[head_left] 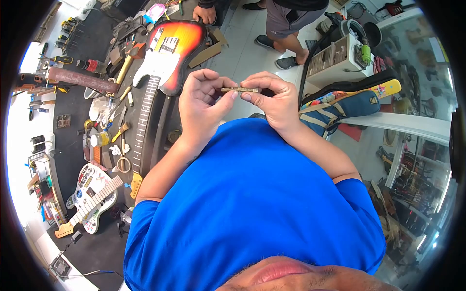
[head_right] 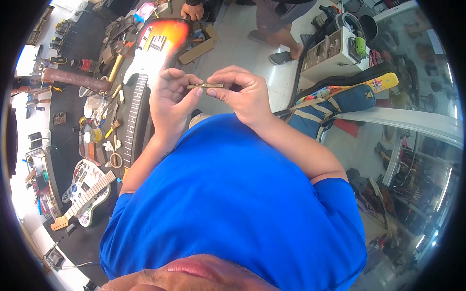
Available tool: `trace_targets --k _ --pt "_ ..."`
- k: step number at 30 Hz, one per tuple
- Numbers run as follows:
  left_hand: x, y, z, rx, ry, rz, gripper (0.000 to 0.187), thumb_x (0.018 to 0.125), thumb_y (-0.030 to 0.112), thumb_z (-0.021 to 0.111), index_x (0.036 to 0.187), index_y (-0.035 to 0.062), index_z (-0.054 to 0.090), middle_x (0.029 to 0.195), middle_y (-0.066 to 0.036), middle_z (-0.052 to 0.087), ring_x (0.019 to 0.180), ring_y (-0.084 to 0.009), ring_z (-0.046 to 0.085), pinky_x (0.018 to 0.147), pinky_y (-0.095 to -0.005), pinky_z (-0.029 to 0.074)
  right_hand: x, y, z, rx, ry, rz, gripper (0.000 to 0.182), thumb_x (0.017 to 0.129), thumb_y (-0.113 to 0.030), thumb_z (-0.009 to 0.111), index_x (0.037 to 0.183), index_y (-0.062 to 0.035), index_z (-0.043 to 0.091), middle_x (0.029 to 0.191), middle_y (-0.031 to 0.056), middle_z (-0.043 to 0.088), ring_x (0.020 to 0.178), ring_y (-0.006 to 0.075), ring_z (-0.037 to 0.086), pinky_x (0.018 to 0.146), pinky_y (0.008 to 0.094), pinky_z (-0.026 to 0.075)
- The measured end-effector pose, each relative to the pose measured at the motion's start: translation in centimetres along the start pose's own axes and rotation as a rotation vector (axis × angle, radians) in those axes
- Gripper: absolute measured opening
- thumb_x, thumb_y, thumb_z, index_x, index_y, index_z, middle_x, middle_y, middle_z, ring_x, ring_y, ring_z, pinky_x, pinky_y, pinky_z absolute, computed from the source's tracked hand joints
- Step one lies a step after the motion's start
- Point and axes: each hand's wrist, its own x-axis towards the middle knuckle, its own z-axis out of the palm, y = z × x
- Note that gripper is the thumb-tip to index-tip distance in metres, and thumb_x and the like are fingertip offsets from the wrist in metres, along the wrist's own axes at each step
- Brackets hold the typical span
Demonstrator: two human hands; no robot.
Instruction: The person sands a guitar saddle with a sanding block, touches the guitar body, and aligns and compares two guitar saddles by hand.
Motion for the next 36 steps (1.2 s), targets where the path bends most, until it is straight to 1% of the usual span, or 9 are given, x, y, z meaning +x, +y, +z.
trace_targets --k 8,13,20,25,28,31,34,36 --pt "-0.10 0.08 -0.17 0.006 -0.002 0.005 0.044 0.090 -0.013 0.069 0.125 0.0015 0.047 0.111 -0.017 0.069 0.099 -0.0171 0.068 0.087 -0.0279 0.056 -0.03 -0.03 0.35 0.043 0.008 0.003 0.020 0.084 0.004 0.082 0.103 0.0005 0.078 0.107 0.0072 0.072 0.087 0.0094 0.064 0.076 0.0240 0.053" --pt "-0.22 -0.03 -0.28 -0.009 -0.001 0.001 0.044 0.090 -0.013 0.069 0.125 0.0013 0.046 0.110 -0.017 0.069 0.099 -0.0173 0.068 0.087 -0.0283 0.056 -0.07 -0.11 0.30 -0.021 0.003 -0.005 0.019 0.084 0.004 0.082 0.103 0.0006 0.078 0.108 0.0074 0.072 0.087 0.0094 0.064 0.076 0.0238 0.053" --pt "-0.27 0.32 -0.11 0.007 0.016 0.002 0.046 0.090 -0.013 0.070 0.128 -0.0005 0.047 0.110 -0.017 0.069 0.099 -0.0178 0.069 0.087 -0.0282 0.056 -0.08 -0.42 0.45 -0.019 -0.003 -0.002 0.018 0.086 0.004 0.081 0.103 0.0008 0.078 0.107 0.0066 0.072 0.087 0.0089 0.064 0.075 0.0237 0.052" --pt "-0.29 0.34 -0.13 0.021 0.021 0.011 0.048 0.090 -0.013 0.071 0.130 -0.0014 0.047 0.110 -0.017 0.070 0.099 -0.0178 0.069 0.085 -0.0277 0.057 -0.09 -0.52 0.42 -0.016 -0.013 0.002 0.018 0.087 0.004 0.080 0.104 0.0018 0.077 0.108 0.0070 0.071 0.089 0.0095 0.064 0.077 0.0232 0.054" --pt "-0.24 0.19 -0.21 0.021 0.016 0.022 0.048 0.090 -0.009 0.074 0.128 -0.0021 0.046 0.109 -0.016 0.072 0.097 -0.0156 0.070 0.082 -0.0265 0.057 -0.06 -0.61 0.40 -0.004 -0.017 0.012 0.018 0.087 0.005 0.080 0.105 0.0023 0.077 0.109 0.0073 0.070 0.090 0.0100 0.065 0.079 0.0230 0.055" --pt "-0.21 0.19 -0.22 0.020 0.016 0.018 0.048 0.090 -0.009 0.074 0.128 -0.0021 0.046 0.109 -0.016 0.072 0.097 -0.0159 0.070 0.082 -0.0266 0.057 -0.02 -0.64 0.42 -0.004 -0.019 0.015 0.018 0.087 0.004 0.080 0.105 0.0023 0.077 0.109 0.0072 0.070 0.089 0.0098 0.064 0.078 0.0230 0.055" --pt "-0.24 0.28 -0.23 0.003 0.014 0.005 0.048 0.090 -0.013 0.071 0.131 -0.0016 0.047 0.110 -0.017 0.070 0.099 -0.0181 0.070 0.085 -0.0278 0.057 0.02 -0.45 0.33 -0.019 -0.021 0.008 0.018 0.087 0.003 0.080 0.105 0.0021 0.077 0.109 0.0069 0.070 0.088 0.0093 0.064 0.078 0.0231 0.054" --pt "-0.21 0.38 -0.23 0.009 0.014 -0.001 0.048 0.090 -0.013 0.071 0.131 -0.0016 0.047 0.110 -0.017 0.069 0.099 -0.0182 0.070 0.086 -0.0279 0.057 0.05 -0.40 0.32 -0.019 -0.021 0.005 0.018 0.087 0.003 0.080 0.105 0.0019 0.077 0.109 0.0067 0.070 0.087 0.0090 0.063 0.077 0.0231 0.054"
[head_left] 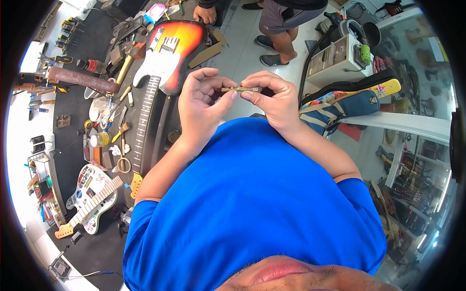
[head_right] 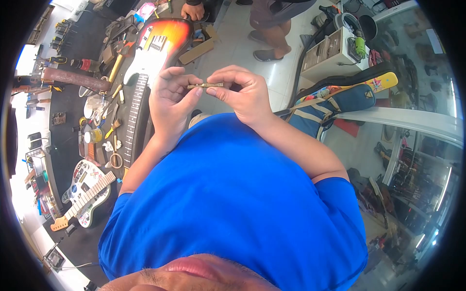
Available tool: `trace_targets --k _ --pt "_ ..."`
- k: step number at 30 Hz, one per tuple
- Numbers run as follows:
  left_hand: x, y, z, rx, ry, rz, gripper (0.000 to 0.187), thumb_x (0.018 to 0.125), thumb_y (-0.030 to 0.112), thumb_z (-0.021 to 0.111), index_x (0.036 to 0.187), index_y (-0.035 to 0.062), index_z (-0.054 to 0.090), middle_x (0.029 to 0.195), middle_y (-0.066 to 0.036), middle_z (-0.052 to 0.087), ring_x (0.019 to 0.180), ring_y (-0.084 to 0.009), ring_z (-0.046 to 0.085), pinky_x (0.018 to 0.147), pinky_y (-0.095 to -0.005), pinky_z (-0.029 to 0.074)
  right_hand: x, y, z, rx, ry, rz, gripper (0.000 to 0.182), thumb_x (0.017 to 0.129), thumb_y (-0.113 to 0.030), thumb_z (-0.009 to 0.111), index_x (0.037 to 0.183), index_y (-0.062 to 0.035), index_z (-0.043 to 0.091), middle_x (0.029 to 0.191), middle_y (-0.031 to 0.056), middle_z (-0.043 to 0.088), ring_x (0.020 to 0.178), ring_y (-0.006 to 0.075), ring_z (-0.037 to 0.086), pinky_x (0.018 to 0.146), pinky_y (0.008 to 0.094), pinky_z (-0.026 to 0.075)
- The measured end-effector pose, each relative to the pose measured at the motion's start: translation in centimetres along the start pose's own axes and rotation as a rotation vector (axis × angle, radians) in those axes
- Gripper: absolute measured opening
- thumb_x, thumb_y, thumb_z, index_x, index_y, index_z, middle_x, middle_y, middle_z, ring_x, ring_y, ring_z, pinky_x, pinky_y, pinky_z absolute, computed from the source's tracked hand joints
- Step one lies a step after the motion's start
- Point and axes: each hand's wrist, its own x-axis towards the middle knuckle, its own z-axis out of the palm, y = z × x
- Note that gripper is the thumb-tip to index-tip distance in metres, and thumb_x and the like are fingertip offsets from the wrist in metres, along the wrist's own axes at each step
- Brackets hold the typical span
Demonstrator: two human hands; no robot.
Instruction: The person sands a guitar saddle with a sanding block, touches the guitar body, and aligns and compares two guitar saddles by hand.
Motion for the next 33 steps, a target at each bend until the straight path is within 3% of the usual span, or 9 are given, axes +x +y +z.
trace_targets --k 33 --pt "0.08 -0.41 -0.20 -0.001 0.010 0.006 0.047 0.090 -0.014 0.069 0.129 -0.0005 0.046 0.110 -0.017 0.069 0.097 -0.0164 0.068 0.085 -0.0272 0.056 0.00 0.54 0.39 0.010 0.028 0.006 0.019 0.085 0.004 0.082 0.103 0.0011 0.078 0.107 0.0071 0.072 0.087 0.0089 0.064 0.075 0.0229 0.052"
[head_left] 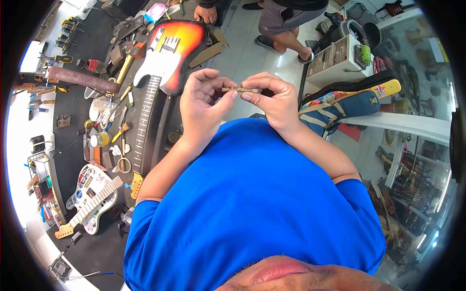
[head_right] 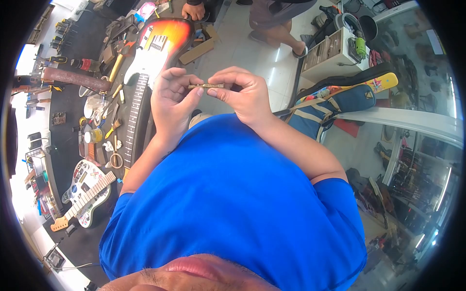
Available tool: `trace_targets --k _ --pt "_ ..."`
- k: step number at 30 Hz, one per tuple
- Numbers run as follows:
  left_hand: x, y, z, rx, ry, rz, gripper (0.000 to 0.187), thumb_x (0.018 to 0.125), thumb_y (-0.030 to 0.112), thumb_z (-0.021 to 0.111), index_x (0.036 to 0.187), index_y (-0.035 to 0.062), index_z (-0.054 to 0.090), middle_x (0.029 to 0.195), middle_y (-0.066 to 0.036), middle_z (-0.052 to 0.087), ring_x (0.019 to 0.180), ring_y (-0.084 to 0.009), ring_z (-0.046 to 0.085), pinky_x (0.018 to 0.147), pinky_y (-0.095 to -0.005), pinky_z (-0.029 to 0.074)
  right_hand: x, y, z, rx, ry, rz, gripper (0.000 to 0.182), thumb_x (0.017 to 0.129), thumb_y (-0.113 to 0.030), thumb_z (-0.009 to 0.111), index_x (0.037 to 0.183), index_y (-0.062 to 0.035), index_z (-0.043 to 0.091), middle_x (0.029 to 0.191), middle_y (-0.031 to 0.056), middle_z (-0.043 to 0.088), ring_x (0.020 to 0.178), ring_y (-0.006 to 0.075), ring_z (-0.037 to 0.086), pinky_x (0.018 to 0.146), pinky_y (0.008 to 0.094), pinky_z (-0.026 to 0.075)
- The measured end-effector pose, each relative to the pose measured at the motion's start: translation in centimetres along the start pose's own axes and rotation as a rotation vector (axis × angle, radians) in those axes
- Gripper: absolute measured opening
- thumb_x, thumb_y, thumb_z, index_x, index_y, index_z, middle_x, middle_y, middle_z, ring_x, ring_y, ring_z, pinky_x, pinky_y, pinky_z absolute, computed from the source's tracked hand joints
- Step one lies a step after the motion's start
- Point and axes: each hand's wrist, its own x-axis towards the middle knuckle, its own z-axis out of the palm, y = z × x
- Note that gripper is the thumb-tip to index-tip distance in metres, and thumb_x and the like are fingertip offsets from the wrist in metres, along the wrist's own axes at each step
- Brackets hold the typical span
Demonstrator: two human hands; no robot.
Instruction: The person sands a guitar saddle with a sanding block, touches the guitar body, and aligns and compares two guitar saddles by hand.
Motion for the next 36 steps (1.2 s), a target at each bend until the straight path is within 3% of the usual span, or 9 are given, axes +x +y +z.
trace_targets --k 17,23,26,32,36 --pt "0.4 0.4 0.0 -0.055 0.089 0.009 0.042 0.092 -0.012 0.069 0.125 -0.0017 0.045 0.108 -0.016 0.069 0.096 -0.0172 0.070 0.083 -0.0275 0.059 0.1 0.4 -0.4 -0.085 0.023 -0.027 0.022 0.081 0.000 0.086 0.103 -0.0013 0.080 0.107 0.0075 0.074 0.084 0.0089 0.063 0.071 0.0241 0.051" --pt "0.0 0.1 0.5 -0.043 0.042 -0.011 0.041 0.093 -0.011 0.068 0.126 -0.0008 0.044 0.109 -0.016 0.068 0.097 -0.0180 0.070 0.087 -0.0287 0.059 0.3 0.3 -0.2 -0.217 0.009 -0.145 0.021 0.079 -0.002 0.088 0.099 -0.0057 0.081 0.096 0.0044 0.072 0.078 0.0094 0.061 0.069 0.0258 0.049" --pt "-0.1 0.1 0.8 -0.018 0.009 0.011 0.042 0.093 -0.011 0.068 0.126 -0.0005 0.044 0.110 -0.016 0.068 0.100 -0.0175 0.070 0.088 -0.0293 0.058 0.4 0.1 0.0 -0.248 0.018 -0.168 0.020 0.078 -0.002 0.088 0.096 -0.0061 0.079 0.090 0.0029 0.068 0.080 0.0102 0.060 0.073 0.0261 0.049" --pt "-0.1 -0.2 1.2 -0.097 -0.081 0.009 0.043 0.092 -0.010 0.069 0.126 -0.0006 0.044 0.111 -0.015 0.068 0.106 -0.0170 0.069 0.091 -0.0297 0.058 0.5 1.6 -0.2 -0.053 0.041 -0.155 0.026 0.075 -0.007 0.092 0.092 -0.0074 0.072 0.105 0.0044 0.060 0.101 0.0139 0.057 0.089 0.0301 0.047" --pt "0.0 -0.1 1.1 -0.094 -0.103 -0.039 0.043 0.092 -0.010 0.070 0.126 -0.0009 0.045 0.112 -0.015 0.069 0.105 -0.0171 0.069 0.091 -0.0296 0.058 0.6 1.3 -0.3 -0.195 0.066 -0.255 0.027 0.074 -0.010 0.093 0.090 -0.0079 0.071 0.113 0.0048 0.056 0.102 0.0145 0.055 0.093 0.0306 0.046"
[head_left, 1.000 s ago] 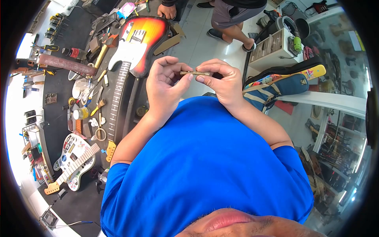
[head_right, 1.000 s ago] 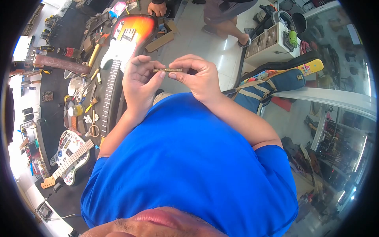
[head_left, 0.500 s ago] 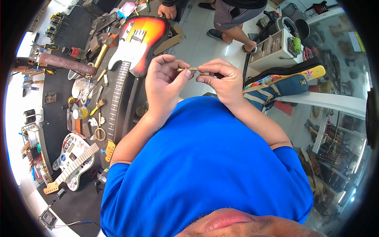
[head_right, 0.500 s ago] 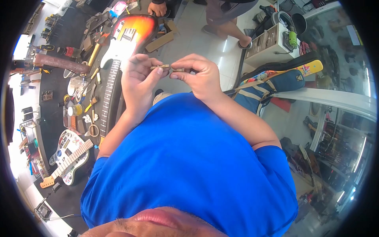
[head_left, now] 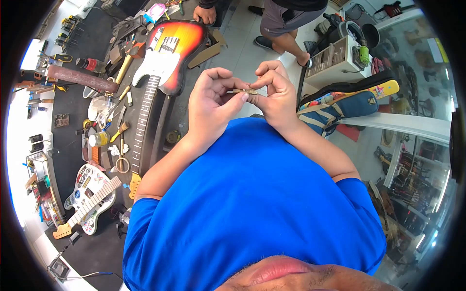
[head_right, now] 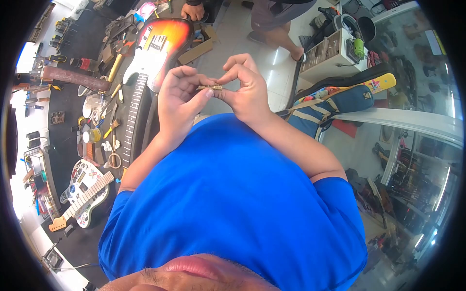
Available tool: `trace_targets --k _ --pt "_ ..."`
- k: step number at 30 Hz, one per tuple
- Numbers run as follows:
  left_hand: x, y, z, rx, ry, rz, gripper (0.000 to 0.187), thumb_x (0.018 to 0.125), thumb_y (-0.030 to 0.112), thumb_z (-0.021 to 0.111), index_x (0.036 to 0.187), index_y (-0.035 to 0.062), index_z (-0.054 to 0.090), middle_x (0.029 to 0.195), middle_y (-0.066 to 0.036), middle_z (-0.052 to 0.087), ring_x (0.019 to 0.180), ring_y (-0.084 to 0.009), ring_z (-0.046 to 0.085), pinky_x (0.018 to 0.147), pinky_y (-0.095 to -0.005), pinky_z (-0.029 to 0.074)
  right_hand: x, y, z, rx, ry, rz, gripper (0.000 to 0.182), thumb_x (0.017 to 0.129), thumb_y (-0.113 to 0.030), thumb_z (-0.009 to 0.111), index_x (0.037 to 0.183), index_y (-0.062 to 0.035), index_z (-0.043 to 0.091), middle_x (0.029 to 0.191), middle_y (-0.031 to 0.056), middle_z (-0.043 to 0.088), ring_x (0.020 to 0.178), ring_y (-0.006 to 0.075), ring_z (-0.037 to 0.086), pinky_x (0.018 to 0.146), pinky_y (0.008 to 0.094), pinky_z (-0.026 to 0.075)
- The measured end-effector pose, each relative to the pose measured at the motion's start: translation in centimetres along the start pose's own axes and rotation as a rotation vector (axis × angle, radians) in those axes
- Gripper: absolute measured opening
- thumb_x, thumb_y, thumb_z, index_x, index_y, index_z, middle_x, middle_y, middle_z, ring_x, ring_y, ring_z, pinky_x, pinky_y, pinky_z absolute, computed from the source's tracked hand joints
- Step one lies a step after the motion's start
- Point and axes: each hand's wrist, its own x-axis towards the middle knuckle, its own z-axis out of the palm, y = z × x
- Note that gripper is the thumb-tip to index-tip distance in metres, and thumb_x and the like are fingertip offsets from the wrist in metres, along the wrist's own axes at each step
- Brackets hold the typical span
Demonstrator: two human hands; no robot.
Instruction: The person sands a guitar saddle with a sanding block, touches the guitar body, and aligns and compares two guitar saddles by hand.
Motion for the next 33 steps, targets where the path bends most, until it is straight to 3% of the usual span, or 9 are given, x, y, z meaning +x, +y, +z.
trace_targets --k 5,8,11,17,20,23,33 --pt "0.1 -0.1 -0.1 0.008 0.021 -0.012 0.042 0.091 -0.009 0.071 0.124 -0.0016 0.046 0.112 -0.016 0.070 0.103 -0.0170 0.070 0.089 -0.0292 0.058 0.3 -0.3 -0.4 -0.109 -0.017 -0.017 0.030 0.074 -0.012 0.094 0.091 -0.0077 0.070 0.111 0.0044 0.057 0.098 0.0146 0.057 0.089 0.0302 0.049" --pt "0.2 -0.1 -0.2 0.014 0.046 -0.005 0.041 0.091 -0.009 0.071 0.124 -0.0020 0.046 0.111 -0.016 0.070 0.101 -0.0167 0.070 0.088 -0.0287 0.058 0.4 -0.7 0.0 0.060 -0.027 0.103 0.031 0.075 -0.011 0.093 0.093 -0.0070 0.069 0.107 0.0037 0.059 0.094 0.0145 0.058 0.085 0.0296 0.049" --pt "0.5 -0.1 -0.4 0.015 0.075 0.004 0.040 0.091 -0.008 0.072 0.123 -0.0023 0.048 0.111 -0.016 0.070 0.100 -0.0165 0.070 0.087 -0.0279 0.058 0.2 -1.1 -0.1 0.111 -0.067 0.042 0.026 0.080 -0.007 0.088 0.099 -0.0054 0.071 0.104 0.0043 0.063 0.090 0.0143 0.060 0.082 0.0289 0.050" --pt "0.6 -0.2 -0.6 0.075 0.099 -0.003 0.040 0.091 -0.007 0.073 0.123 -0.0029 0.049 0.111 -0.016 0.070 0.099 -0.0159 0.070 0.086 -0.0274 0.058 0.8 -1.5 -1.4 -0.116 -0.179 0.004 0.026 0.088 -0.006 0.080 0.112 -0.0031 0.073 0.102 0.0075 0.068 0.084 0.0155 0.062 0.076 0.0290 0.052" --pt "0.6 -0.1 -0.5 0.069 0.106 -0.007 0.040 0.091 -0.008 0.073 0.122 -0.0033 0.049 0.111 -0.017 0.071 0.099 -0.0156 0.070 0.087 -0.0275 0.058 0.9 -1.6 -1.4 -0.108 -0.176 0.046 0.022 0.090 -0.007 0.078 0.109 -0.0010 0.071 0.095 0.0056 0.067 0.082 0.0144 0.062 0.076 0.0283 0.052" --pt "0.9 -0.1 -0.7 0.073 0.120 0.002 0.039 0.091 -0.009 0.073 0.122 -0.0036 0.049 0.111 -0.017 0.072 0.099 -0.0160 0.070 0.087 -0.0276 0.058 0.5 -1.4 -1.0 0.098 -0.076 0.153 0.014 0.093 -0.005 0.073 0.105 0.0005 0.068 0.090 0.0033 0.064 0.081 0.0119 0.062 0.075 0.0272 0.051" --pt "1.2 0.2 0.3 0.155 0.145 0.025 0.038 0.090 -0.010 0.072 0.121 -0.0038 0.050 0.112 -0.019 0.072 0.100 -0.0168 0.072 0.085 -0.0267 0.059 0.5 -0.7 -1.2 0.090 -0.088 0.335 0.014 0.093 -0.005 0.070 0.105 0.0000 0.065 0.097 0.0045 0.065 0.087 0.0107 0.063 0.078 0.0268 0.055"
